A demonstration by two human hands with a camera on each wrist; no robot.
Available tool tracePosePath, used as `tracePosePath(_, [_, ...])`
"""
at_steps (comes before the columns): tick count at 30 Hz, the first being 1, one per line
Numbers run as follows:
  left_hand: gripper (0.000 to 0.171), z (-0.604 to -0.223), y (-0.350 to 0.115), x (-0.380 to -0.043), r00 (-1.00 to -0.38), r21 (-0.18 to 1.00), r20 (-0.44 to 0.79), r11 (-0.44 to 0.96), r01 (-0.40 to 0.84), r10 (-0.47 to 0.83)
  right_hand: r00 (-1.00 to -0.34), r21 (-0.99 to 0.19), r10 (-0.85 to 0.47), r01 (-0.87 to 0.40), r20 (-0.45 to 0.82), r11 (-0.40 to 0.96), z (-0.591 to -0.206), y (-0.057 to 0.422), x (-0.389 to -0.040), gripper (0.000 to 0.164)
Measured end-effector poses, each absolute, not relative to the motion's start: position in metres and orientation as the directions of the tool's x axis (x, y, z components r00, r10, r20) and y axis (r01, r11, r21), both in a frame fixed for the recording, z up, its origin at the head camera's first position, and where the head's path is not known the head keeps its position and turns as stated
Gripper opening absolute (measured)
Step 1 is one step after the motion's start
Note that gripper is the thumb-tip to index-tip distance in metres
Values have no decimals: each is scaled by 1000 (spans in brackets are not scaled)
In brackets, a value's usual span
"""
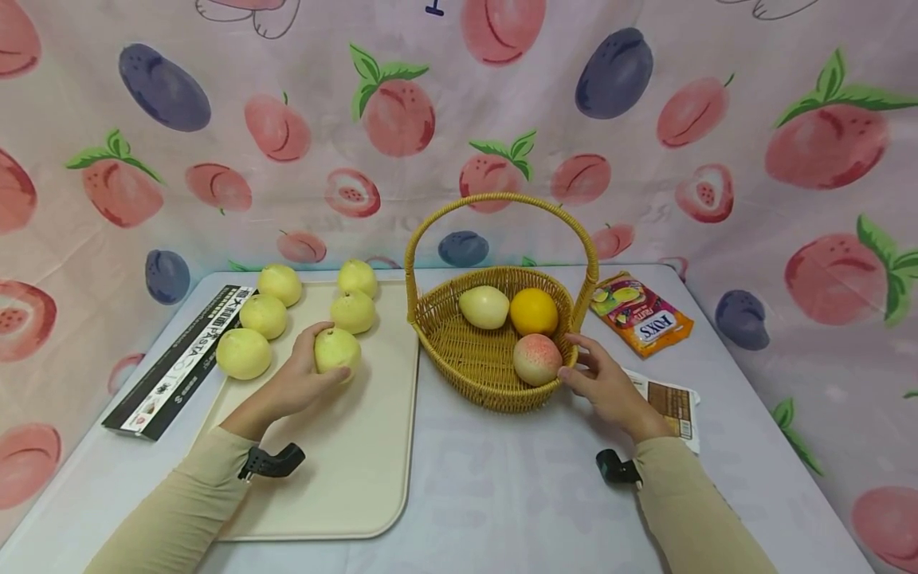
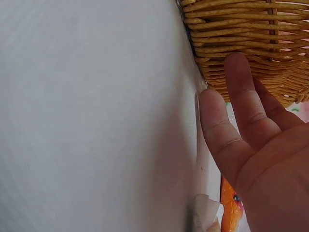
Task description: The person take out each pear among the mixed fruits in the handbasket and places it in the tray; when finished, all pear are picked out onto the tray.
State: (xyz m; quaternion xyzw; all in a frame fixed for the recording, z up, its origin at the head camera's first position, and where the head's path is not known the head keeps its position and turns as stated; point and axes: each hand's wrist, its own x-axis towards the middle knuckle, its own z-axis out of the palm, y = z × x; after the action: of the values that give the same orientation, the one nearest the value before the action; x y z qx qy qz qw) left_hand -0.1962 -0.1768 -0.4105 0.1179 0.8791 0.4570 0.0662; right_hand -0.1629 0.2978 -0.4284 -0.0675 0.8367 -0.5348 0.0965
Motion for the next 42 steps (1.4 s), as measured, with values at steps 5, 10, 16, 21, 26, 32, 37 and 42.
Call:
tracePosePath(5, [81, -413, -176, -199, -969, 838, -28, 535, 110, 244, -972, -907, -217, -10, -90, 422, -428, 298, -163, 69])
tracePosePath(10, [78, -416, -174, -203, -972, 846, -25, 522, 104, 235, -972, -911, -218, -8, -90, 413, -429, 298, -162, 68])
tracePosePath(16, [78, -422, -172, -205, -973, 844, -51, 531, 78, 225, -971, -917, -222, -2, -94, 400, -431, 299, -162, 68])
tracePosePath(21, [77, -422, -173, -207, -974, 836, -68, 545, 64, 218, -971, -915, -216, 6, -101, 402, -432, 299, -162, 69])
tracePosePath(26, [77, -422, -173, -211, -971, 812, -48, 576, 97, 232, -972, -912, -212, 6, -102, 411, -432, 299, -163, 70])
tracePosePath(32, [77, -422, -172, -216, -972, 803, -25, 583, 120, 235, -973, -906, -213, -9, -90, 422, -432, 299, -164, 69])
tracePosePath(37, [79, -422, -173, -218, -973, 803, -63, 590, 83, 222, -973, -907, -213, -12, -86, 422, -432, 300, -164, 68])
tracePosePath(42, [82, -423, -172, -219, -974, 803, -86, 593, 57, 210, -972, -910, -220, -11, -88, 414, -431, 299, -164, 68])
